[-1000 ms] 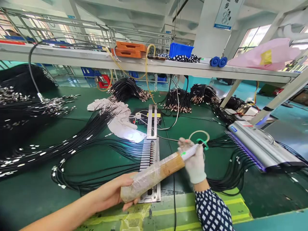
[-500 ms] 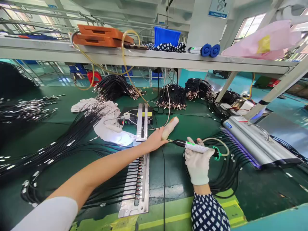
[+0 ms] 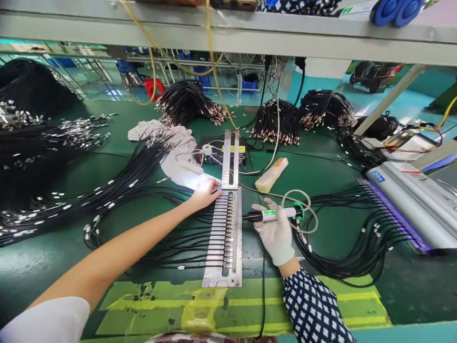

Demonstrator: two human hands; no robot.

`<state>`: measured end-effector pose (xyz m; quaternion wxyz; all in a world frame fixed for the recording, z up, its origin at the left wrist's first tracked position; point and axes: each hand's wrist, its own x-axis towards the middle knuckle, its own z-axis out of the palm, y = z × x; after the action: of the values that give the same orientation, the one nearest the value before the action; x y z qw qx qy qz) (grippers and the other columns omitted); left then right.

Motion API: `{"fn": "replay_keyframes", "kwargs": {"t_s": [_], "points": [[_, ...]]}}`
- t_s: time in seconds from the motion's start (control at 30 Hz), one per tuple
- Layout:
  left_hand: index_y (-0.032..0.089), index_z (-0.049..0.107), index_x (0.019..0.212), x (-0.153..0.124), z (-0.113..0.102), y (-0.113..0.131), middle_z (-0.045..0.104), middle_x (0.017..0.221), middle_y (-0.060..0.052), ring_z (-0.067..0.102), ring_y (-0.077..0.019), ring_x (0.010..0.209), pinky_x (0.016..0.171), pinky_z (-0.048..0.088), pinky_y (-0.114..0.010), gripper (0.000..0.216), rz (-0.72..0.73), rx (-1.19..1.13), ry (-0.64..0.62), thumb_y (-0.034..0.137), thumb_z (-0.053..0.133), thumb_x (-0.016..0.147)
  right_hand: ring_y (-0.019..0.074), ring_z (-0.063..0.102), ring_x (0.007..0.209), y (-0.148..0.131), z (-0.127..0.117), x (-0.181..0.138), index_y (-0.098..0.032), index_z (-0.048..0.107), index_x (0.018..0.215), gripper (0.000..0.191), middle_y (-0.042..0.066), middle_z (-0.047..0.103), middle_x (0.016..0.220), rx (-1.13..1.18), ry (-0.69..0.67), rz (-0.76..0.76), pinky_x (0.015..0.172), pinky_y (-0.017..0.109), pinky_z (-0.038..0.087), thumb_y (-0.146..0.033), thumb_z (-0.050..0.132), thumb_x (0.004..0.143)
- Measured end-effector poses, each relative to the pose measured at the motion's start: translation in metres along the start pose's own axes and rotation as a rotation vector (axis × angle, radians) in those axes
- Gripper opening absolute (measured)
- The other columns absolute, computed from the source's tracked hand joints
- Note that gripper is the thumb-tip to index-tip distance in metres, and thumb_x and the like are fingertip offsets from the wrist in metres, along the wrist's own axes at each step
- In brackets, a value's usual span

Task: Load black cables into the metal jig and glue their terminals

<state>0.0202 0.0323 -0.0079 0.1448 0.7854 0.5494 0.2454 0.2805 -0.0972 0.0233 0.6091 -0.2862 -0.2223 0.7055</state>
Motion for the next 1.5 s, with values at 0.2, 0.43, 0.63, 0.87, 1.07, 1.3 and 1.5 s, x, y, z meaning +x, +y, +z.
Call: {"fn": "replay_keyframes", "kwargs": {"t_s": [0.2, 0.43, 0.63, 0.87, 1.07, 1.3, 1.5], "points": [[0.019, 0.055, 0.082, 0.003, 0.015, -0.006, 0.060, 0.081, -0.001, 0.058, -0.0179, 0.078, 0.077, 0.050, -0.033, 0.015, -0.029, -0.102, 0.002, 0.031, 0.064, 0.085, 0.0156, 0.071, 0.067, 0.024, 0.008, 0.016, -0.024, 0.062, 0.095, 0.033, 0.007, 0.076, 0.101, -0.227, 0.043, -0.003, 0.053, 0.025, 0.055, -0.052, 0.072, 0.081], [0.020, 0.053, 0.083, -0.017, 0.009, -0.006, 0.059, 0.083, -0.002, 0.057, -0.0191, 0.083, 0.079, 0.047, -0.033, 0.016, 0.002, -0.149, 0.016, 0.029, 0.065, 0.086, 0.0116, 0.065, 0.063, 0.006, 0.008, 0.060, -0.024, 0.066, 0.094, 0.031, 0.001, 0.074, 0.097, -0.683, 0.024, -0.328, 0.058, 0.024, 0.056, -0.035, 0.084, 0.071], [0.020, 0.053, 0.087, -0.021, 0.005, 0.000, 0.060, 0.086, -0.003, 0.057, -0.0200, 0.084, 0.077, 0.045, -0.033, 0.013, 0.026, -0.112, 0.007, 0.029, 0.062, 0.090, 0.0101, 0.058, 0.045, 0.028, 0.004, 0.079, -0.023, 0.065, 0.095, 0.024, 0.001, 0.075, 0.086, -0.739, 0.059, -0.320, 0.041, 0.023, 0.048, -0.039, 0.075, 0.079], [0.020, 0.055, 0.093, -0.024, -0.001, 0.001, 0.058, 0.084, -0.002, 0.056, -0.0200, 0.085, 0.079, 0.045, -0.033, 0.012, 0.021, -0.079, -0.025, 0.031, 0.057, 0.093, 0.0251, 0.071, 0.101, 0.025, 0.008, 0.060, -0.025, 0.065, 0.092, 0.015, 0.006, 0.075, 0.106, -0.989, -0.089, -0.486, 0.089, 0.044, 0.059, -0.019, 0.073, 0.080], [0.020, 0.055, 0.094, -0.026, 0.001, -0.002, 0.057, 0.083, -0.002, 0.055, -0.0189, 0.081, 0.078, 0.044, -0.033, 0.013, 0.032, -0.101, -0.019, 0.033, 0.055, 0.094, 0.0240, 0.073, 0.097, 0.015, 0.021, 0.056, -0.025, 0.065, 0.093, 0.023, 0.007, 0.076, 0.107, -1.182, -0.208, -0.562, 0.087, 0.040, 0.060, -0.013, 0.074, 0.075], [0.020, 0.054, 0.092, -0.025, -0.001, 0.000, 0.056, 0.081, -0.001, 0.053, -0.0185, 0.079, 0.075, 0.043, -0.032, 0.013, 0.041, -0.113, -0.007, 0.033, 0.054, 0.094, 0.0242, 0.074, 0.095, 0.015, 0.025, 0.056, -0.024, 0.065, 0.092, 0.021, 0.007, 0.077, 0.104, -1.245, -0.227, -0.606, 0.084, 0.038, 0.062, -0.013, 0.073, 0.076], [0.020, 0.055, 0.092, -0.026, 0.000, 0.000, 0.056, 0.082, -0.001, 0.054, -0.0187, 0.080, 0.076, 0.044, -0.033, 0.015, 0.033, -0.097, -0.013, 0.035, 0.053, 0.094, 0.0244, 0.074, 0.094, 0.016, 0.025, 0.057, -0.024, 0.066, 0.092, 0.020, 0.007, 0.077, 0.104, -1.229, -0.218, -0.592, 0.084, 0.039, 0.062, -0.014, 0.073, 0.077]]}}
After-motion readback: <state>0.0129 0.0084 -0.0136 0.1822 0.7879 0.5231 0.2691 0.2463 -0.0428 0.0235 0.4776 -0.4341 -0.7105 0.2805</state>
